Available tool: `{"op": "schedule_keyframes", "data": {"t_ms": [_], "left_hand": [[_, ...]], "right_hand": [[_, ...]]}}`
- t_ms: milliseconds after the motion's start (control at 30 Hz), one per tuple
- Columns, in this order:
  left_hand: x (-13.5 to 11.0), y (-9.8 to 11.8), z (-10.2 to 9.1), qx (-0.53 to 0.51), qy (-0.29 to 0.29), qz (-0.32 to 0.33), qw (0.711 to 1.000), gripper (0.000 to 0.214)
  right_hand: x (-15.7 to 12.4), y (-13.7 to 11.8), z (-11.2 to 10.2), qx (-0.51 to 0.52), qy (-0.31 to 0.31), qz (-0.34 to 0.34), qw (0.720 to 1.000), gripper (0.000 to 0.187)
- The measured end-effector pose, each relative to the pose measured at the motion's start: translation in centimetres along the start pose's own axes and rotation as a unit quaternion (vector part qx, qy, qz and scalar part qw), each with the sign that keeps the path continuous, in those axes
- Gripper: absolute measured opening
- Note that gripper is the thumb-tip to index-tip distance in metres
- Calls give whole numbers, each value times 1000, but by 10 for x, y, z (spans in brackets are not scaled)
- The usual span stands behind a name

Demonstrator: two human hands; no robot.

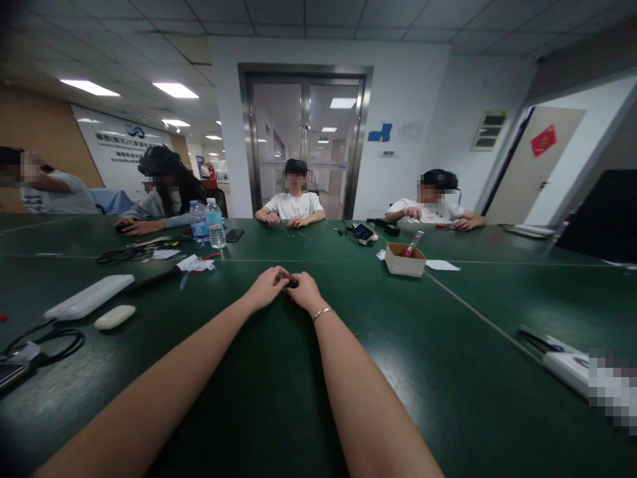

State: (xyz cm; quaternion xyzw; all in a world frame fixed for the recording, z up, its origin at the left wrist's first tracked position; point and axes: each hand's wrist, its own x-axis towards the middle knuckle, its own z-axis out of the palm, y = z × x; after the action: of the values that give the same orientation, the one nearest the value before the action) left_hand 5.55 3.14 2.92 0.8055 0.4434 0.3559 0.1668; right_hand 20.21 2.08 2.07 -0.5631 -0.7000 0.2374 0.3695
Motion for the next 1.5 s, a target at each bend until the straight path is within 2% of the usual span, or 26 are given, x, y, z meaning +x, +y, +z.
{"op": "schedule_keyframes", "data": {"t_ms": [100, 167, 233, 333, 500, 833, 1000, 1500], "left_hand": [[-6, -9, 7, -99, 13, -42, 994, 13], [-9, -17, 6, -159, 6, -79, 984, 15], [-9, -24, 4, -193, 3, -89, 977, 17], [-7, -30, 2, -223, 1, -82, 971, 20], [-6, -31, 4, -254, 18, -132, 958, 19], [-9, -25, -1, -233, 22, -170, 957, 29], [-7, -24, -1, -234, 31, -181, 955, 35], [-8, -27, -2, -217, 17, -180, 959, 35]], "right_hand": [[1, -3, 0, 40, -26, 15, 999, 16], [2, -6, 0, 119, -62, 43, 990, 18], [2, -8, -1, 203, -81, 69, 973, 22], [1, -9, -3, 288, -78, 95, 950, 23], [-1, -4, -6, 362, -61, 101, 925, 27], [-4, -3, -12, 427, -63, 102, 896, 19], [-5, -2, -13, 437, -61, 96, 892, 21], [-4, 0, -14, 455, -85, 97, 881, 21]]}}
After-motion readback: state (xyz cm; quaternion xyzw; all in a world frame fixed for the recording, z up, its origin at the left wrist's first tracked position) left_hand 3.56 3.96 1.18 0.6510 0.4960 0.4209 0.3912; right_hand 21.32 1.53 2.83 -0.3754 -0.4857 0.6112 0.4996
